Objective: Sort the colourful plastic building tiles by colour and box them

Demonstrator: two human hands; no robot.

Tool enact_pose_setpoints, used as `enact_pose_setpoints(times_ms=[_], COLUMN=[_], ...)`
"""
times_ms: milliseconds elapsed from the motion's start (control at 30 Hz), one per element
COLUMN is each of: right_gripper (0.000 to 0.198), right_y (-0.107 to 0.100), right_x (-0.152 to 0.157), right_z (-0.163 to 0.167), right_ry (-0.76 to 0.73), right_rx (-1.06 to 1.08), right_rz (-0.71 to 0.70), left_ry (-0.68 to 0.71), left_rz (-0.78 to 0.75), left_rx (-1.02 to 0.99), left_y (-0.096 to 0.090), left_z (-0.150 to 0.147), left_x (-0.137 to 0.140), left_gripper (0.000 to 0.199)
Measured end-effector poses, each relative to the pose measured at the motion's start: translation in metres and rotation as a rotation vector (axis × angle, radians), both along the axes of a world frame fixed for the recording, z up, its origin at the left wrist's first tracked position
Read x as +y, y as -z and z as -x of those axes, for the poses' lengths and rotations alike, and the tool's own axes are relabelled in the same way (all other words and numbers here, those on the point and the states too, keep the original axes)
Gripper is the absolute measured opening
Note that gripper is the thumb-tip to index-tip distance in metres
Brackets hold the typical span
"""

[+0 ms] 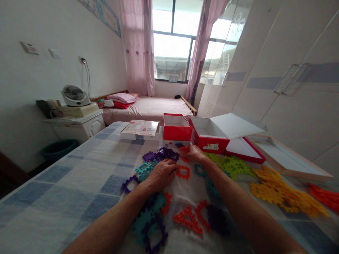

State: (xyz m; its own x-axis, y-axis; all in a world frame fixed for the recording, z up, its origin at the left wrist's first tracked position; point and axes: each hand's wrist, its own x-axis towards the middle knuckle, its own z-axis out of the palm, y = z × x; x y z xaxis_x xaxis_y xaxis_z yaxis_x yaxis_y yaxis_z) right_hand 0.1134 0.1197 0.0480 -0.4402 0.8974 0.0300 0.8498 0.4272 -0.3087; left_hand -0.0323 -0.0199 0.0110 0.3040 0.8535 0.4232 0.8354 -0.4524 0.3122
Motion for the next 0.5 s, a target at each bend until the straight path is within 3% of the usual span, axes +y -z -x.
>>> enact_pose_setpoints(times_ms=[367, 500], right_gripper=[0.041, 0.025], right_y=[-0.006, -0.015], right_x=[-0.012, -0.014], right_z=[-0.01, -0.014], right_ry=[0.016, -0.055], right_rx=[-0.055, -0.04], right_rz=[-0.017, 0.029], left_ry=[0.0, -0.004], left_rz=[0.006, 0.014], left_rx=[-0.009, -0.013], left_y=[-0.004, -0.004], left_z=[-0.001, -0.001], left_x=[-0.002, -0.002], left_gripper=[0.027, 0.027])
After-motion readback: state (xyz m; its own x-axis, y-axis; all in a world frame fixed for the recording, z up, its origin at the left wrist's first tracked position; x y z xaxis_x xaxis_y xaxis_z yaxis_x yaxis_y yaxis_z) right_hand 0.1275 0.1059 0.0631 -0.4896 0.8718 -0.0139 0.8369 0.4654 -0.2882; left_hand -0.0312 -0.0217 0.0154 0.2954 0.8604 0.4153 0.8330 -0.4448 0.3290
